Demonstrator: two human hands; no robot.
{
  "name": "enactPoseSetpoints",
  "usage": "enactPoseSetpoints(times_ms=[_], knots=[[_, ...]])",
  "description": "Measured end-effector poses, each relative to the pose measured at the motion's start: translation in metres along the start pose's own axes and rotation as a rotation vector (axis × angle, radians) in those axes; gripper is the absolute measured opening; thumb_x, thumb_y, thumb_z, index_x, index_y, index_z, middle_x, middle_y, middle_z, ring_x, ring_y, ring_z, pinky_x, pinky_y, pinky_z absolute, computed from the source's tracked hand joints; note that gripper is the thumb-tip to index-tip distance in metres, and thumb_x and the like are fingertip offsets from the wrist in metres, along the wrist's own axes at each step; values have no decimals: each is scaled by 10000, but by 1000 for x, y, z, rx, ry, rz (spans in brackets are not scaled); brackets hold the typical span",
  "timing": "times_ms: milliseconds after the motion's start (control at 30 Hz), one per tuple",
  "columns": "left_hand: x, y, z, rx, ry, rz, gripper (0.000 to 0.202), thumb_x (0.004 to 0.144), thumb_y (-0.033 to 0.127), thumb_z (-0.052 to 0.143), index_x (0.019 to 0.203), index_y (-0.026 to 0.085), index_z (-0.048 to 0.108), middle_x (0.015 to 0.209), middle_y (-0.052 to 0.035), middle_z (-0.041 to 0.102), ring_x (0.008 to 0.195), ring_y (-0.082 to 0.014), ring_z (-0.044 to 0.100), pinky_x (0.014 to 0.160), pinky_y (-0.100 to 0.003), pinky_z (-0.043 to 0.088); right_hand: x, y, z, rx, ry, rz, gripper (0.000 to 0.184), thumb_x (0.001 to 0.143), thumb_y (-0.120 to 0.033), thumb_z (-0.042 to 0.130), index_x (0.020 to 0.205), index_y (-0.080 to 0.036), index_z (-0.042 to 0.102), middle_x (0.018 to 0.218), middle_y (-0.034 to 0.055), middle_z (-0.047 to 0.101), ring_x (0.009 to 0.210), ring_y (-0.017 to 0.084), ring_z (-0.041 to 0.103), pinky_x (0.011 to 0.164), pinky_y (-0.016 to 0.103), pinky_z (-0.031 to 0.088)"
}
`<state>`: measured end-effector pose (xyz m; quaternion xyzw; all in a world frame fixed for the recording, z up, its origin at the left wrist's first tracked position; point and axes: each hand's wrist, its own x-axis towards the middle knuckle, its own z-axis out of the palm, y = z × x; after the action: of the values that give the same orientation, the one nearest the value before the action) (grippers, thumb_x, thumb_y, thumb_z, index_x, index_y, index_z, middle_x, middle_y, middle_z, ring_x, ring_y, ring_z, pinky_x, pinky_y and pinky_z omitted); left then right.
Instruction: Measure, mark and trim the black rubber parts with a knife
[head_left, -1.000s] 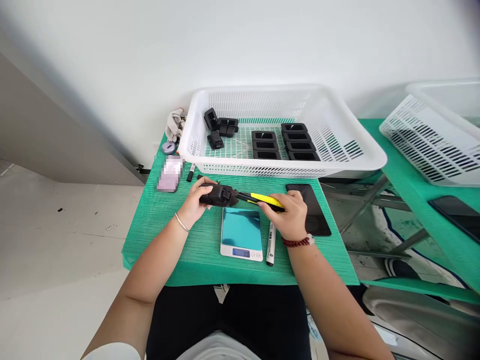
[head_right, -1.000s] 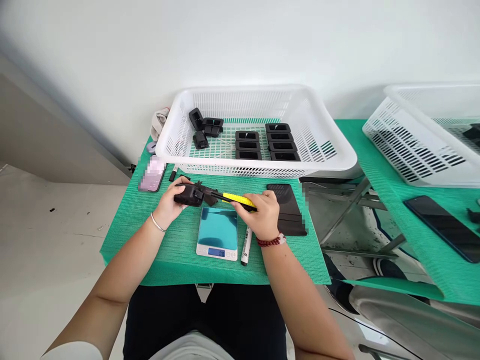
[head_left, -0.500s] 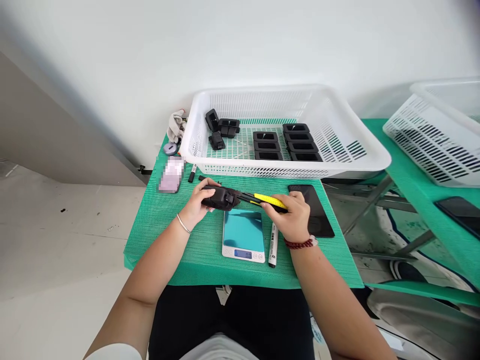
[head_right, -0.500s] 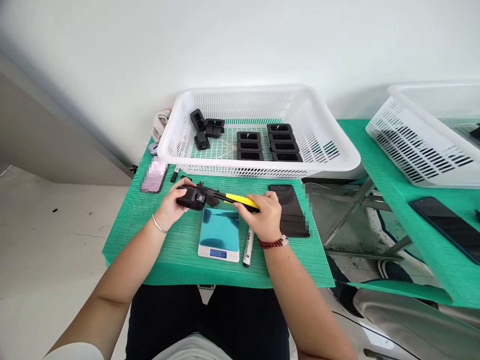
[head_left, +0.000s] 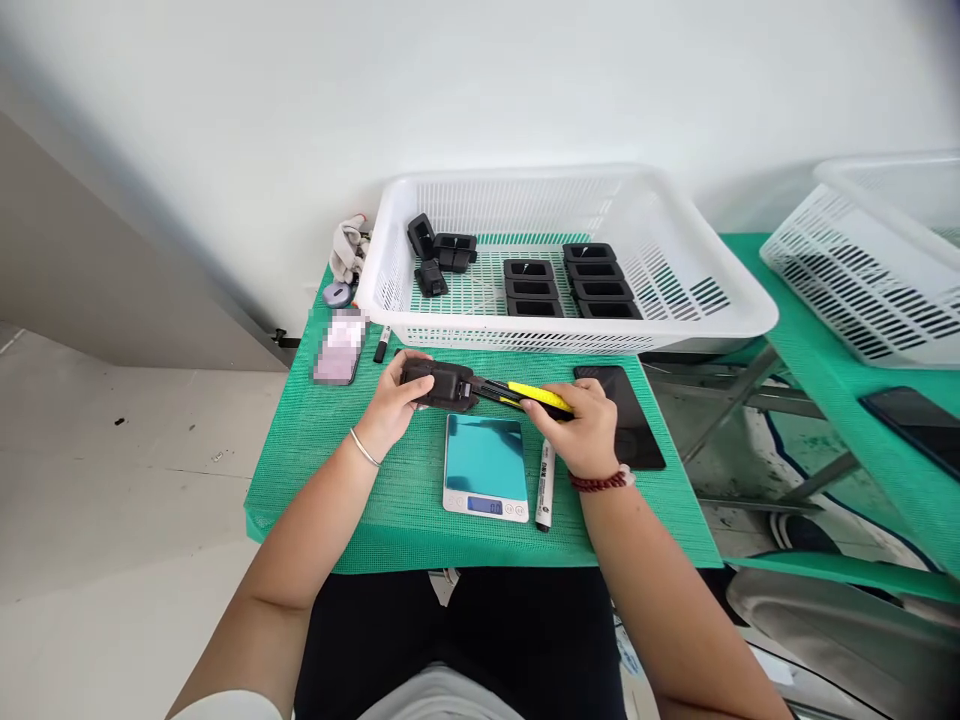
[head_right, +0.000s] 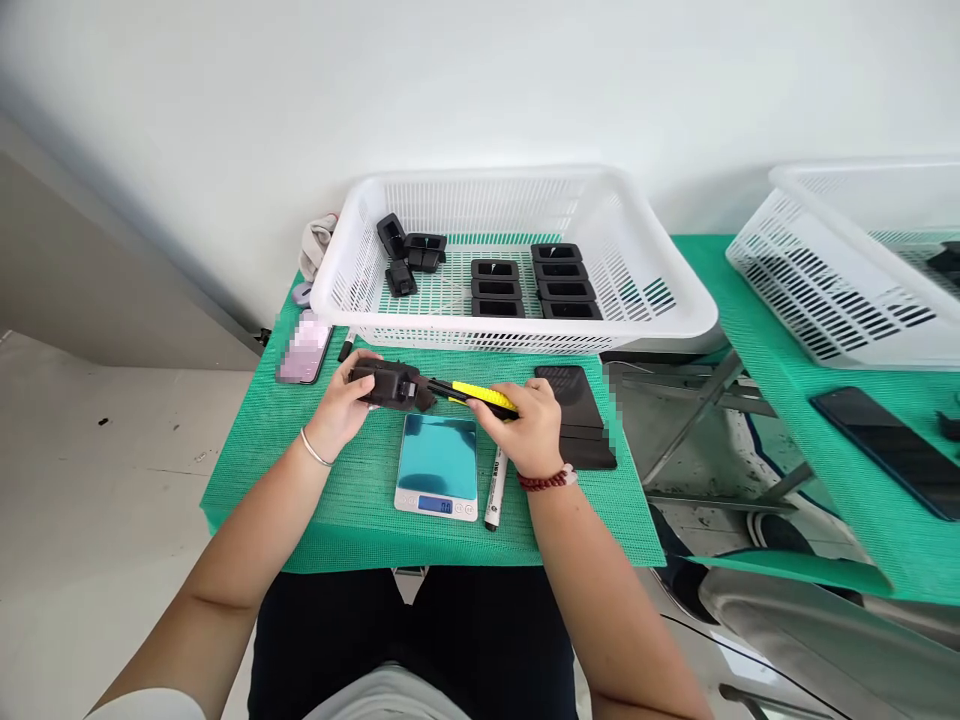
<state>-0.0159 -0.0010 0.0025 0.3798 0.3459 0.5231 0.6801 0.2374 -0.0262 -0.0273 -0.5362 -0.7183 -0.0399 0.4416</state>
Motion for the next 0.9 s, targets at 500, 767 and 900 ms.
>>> enactPoseSetpoints(times_ms=[500,767,900], knots=[[7,-10,-1,-216,136,5,348,614,393,819,826,188,633,719,21,595,606,-69,540,488,-169,389,0,-2,5,-88,21,-56,254,776,-448,654,742,-197,657,620,28,664,540,161,542,695,371,432],[7,-13,-5,-160,162,-38,383,652,452,767,893,176,654,806,-22,664,737,-139,633,629,-238,492,0,-2,2,-21,32,-40,257,773,-464,642,720,-212,642,604,14,651,539,158,529,672,361,430],[3,-9,-3,-105,35,-125,428,592,483,796,823,151,656,728,-29,648,635,-135,607,564,-245,468,1,-4,2,-3,56,-97,226,772,-426,662,733,-204,646,596,16,651,533,157,523,641,352,425]])
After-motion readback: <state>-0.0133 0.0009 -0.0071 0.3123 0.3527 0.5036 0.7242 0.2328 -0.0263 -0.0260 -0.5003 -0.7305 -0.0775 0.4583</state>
